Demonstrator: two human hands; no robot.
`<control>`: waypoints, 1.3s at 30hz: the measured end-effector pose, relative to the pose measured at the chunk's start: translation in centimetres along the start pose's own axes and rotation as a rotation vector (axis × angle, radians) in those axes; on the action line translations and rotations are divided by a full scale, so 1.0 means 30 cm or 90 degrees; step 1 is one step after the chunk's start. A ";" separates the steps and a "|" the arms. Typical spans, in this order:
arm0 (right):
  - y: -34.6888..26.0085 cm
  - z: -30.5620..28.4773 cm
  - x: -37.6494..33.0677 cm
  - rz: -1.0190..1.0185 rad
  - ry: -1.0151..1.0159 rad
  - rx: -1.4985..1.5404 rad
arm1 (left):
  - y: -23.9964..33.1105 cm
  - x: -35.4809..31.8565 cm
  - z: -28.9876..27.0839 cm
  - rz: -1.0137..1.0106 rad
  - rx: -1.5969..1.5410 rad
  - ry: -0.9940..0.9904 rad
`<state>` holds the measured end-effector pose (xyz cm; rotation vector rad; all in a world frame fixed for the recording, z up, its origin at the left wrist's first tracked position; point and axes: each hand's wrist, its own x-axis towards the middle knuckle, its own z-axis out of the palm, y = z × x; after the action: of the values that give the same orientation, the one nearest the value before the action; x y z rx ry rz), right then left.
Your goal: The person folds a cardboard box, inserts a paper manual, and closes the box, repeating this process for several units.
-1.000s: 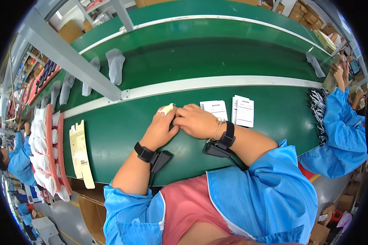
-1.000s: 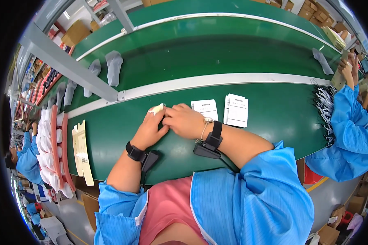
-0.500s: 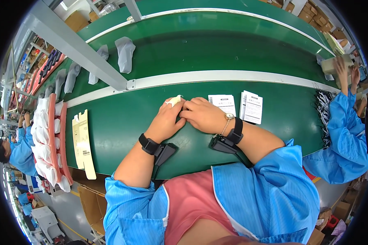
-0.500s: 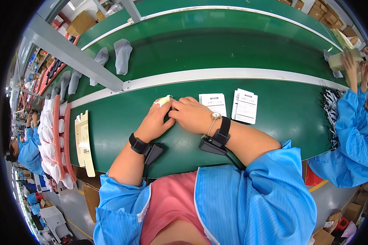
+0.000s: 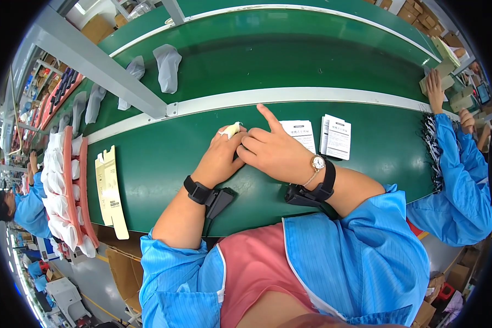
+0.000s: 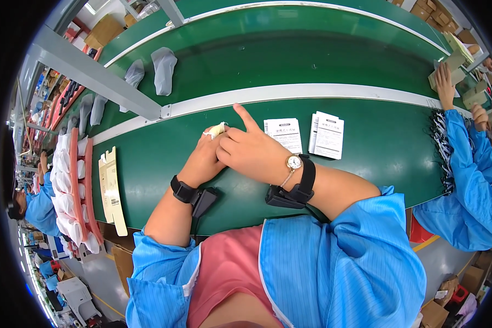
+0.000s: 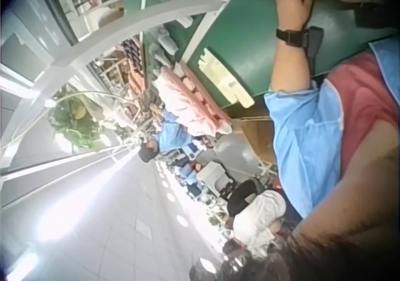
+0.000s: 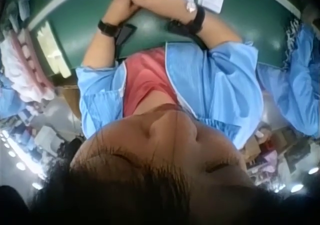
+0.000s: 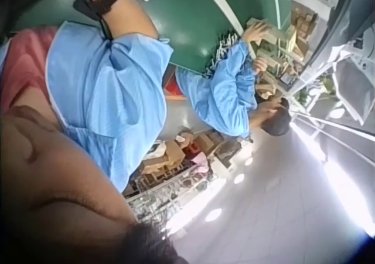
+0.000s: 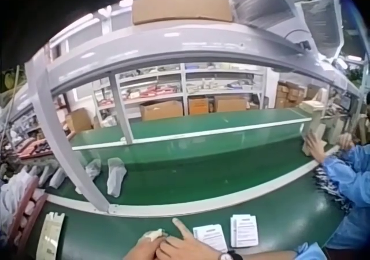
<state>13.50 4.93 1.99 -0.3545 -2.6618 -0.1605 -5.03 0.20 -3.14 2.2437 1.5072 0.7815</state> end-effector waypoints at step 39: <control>0.063 0.130 -0.057 0.115 -0.085 0.140 | -0.013 -0.013 -0.030 -0.042 -0.153 0.120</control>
<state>13.89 7.03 -2.15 -0.5471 -2.7240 0.2168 -5.97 -0.04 -2.74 1.9817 1.4720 1.1163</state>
